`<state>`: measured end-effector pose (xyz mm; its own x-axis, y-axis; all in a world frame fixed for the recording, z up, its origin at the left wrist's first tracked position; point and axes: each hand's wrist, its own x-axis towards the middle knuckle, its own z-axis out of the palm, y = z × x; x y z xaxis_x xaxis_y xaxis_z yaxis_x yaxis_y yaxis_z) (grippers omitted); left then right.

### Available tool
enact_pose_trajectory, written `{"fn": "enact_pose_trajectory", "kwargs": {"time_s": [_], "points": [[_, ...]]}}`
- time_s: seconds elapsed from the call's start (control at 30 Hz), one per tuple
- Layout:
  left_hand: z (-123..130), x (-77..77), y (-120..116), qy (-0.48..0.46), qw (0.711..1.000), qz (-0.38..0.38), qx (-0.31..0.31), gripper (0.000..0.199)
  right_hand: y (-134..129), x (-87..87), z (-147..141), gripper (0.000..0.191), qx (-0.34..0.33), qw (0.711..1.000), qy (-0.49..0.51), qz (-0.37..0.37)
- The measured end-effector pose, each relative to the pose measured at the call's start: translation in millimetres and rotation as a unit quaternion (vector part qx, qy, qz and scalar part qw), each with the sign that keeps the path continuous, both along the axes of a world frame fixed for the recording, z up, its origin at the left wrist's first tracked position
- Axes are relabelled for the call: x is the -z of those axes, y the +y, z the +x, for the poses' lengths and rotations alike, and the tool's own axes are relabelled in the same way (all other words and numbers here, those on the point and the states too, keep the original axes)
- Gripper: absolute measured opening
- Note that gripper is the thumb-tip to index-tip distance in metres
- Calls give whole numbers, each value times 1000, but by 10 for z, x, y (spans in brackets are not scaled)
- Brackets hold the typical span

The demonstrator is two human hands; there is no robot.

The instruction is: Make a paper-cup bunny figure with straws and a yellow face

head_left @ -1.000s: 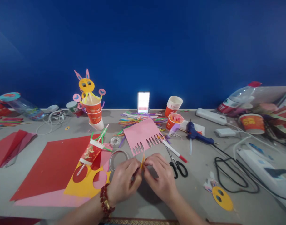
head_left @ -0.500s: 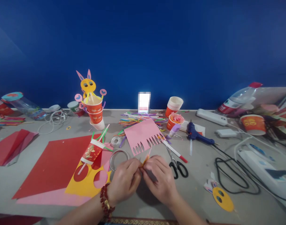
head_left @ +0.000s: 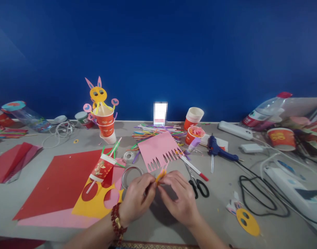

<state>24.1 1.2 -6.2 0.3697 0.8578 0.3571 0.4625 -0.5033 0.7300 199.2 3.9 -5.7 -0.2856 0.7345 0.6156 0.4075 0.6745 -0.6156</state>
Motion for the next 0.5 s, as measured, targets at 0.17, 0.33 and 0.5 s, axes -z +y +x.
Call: {"fn": "enact_pose_trajectory", "kwargs": {"time_s": [0.17,0.33,0.5], "points": [[-7,16,-16,31,999,24,1,15,0,-1,-2,18,13,1000,6,-7],[-11,24,-31,61,997,41,4,16,8,36,-6,17,15,1000,7,-5],[-2,-1,-33,74,996,48,6,16,4,44,-9,18,23,1000,4,0]]}}
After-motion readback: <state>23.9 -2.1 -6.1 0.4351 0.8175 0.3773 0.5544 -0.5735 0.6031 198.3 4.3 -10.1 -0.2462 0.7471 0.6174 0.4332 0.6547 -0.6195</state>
